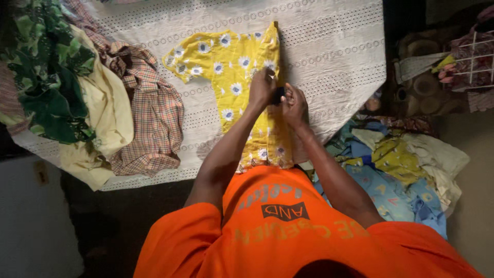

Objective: The person folds a yellow floral-patterned garment and a cream-colored cloth on a table. They smooth each item, fold the sides inward, then fold the bottom and top sections to create compact rectangles.

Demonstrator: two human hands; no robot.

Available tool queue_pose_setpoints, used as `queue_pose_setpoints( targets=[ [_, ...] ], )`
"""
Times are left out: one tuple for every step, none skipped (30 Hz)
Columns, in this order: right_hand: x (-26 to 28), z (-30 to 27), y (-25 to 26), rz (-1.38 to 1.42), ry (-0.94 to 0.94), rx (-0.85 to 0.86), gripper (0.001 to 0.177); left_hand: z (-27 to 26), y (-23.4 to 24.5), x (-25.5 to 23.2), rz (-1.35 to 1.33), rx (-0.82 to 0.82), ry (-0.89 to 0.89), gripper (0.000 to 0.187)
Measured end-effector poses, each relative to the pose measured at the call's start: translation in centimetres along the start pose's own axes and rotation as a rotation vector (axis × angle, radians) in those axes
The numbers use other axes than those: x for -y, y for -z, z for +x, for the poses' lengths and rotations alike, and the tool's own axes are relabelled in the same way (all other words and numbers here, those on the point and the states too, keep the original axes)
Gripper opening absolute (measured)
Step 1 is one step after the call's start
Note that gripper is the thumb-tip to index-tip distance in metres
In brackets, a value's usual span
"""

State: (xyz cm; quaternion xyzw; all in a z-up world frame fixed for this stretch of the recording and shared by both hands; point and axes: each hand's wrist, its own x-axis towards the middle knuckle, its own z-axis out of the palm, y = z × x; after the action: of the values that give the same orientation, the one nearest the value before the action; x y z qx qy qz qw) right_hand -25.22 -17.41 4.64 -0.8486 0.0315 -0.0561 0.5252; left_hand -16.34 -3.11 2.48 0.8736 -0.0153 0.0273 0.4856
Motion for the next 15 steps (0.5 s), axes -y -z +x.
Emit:
queue_pose_setpoints(
  targets=[
    [-0.7, 0.2, 0.2, 0.019, 0.012, -0.021, 0.046, -0.3, -0.8, 0.0, 0.014, 0.021, 0.004, 0.029],
    [-1.4, 0.4, 0.4, 0.019, -0.018, -0.027, 0.045, -0.4, -1.4, 0.0, 0.027, 0.039, 0.008, 0.034],
    [-2.1, 0.8, 0.6, 0.019, -0.048, -0.033, 0.044, -0.6, -1.8, -0.1, -0.001, 0.003, 0.008, 0.034],
    [-2.9, 1.3, 0.7, 0.019, -0.075, -0.037, 0.043, -0.9, -2.0, -0.2, -0.029, -0.037, 0.009, 0.034],
    [-3.6, 1.9, 0.8, 0.020, -0.039, -0.036, 0.040, -1.1, -2.1, -0.3, -0.057, -0.077, 0.010, 0.034],
    [-4.3, 2.6, 0.8, 0.020, -0.002, -0.033, 0.037, -1.4, -1.9, -0.4, -0.151, -0.121, 0.042, 0.033],
    [-4.9, 3.4, 0.8, 0.021, 0.035, -0.030, 0.035, -1.7, -1.4, -0.3, -0.246, -0.166, 0.074, 0.032],
    [-5.5, 4.5, 0.5, 0.040, 0.015, -0.022, 0.035, -1.8, -0.7, 0.0, -0.339, -0.214, 0.106, 0.031],
    [-6.0, 5.8, 0.1, 0.058, -0.004, -0.014, 0.035, -1.8, 0.0, 0.3, -0.433, -0.263, 0.249, 0.033],
    [-6.4, 7.4, -0.3, 0.077, -0.022, -0.004, 0.035, -1.8, 0.8, 0.8, -0.528, -0.316, 0.393, 0.036],
    [-6.8, 9.3, -0.8, 0.088, -0.047, -0.007, 0.032, -1.7, 1.5, 1.2, -0.622, -0.368, 0.536, 0.039],
    [-7.0, 11.4, -1.5, 0.101, -0.070, -0.010, 0.031, -1.5, 2.2, 1.8, -0.568, -0.406, 0.521, 0.034],
    [-7.1, 13.5, -2.2, 0.113, -0.093, -0.012, 0.030, -1.5, 2.8, 2.3, -0.514, -0.444, 0.506, 0.033],
    [-7.1, 15.6, -2.8, 0.103, -0.044, -0.045, 0.030, -1.3, 3.1, 2.7, -0.460, -0.484, 0.492, 0.034],
    [-7.0, 17.7, -3.4, 0.093, 0.005, -0.077, 0.032, -1.3, 3.3, 3.0, -0.522, -0.412, 0.544, 0.034]
  ],
)
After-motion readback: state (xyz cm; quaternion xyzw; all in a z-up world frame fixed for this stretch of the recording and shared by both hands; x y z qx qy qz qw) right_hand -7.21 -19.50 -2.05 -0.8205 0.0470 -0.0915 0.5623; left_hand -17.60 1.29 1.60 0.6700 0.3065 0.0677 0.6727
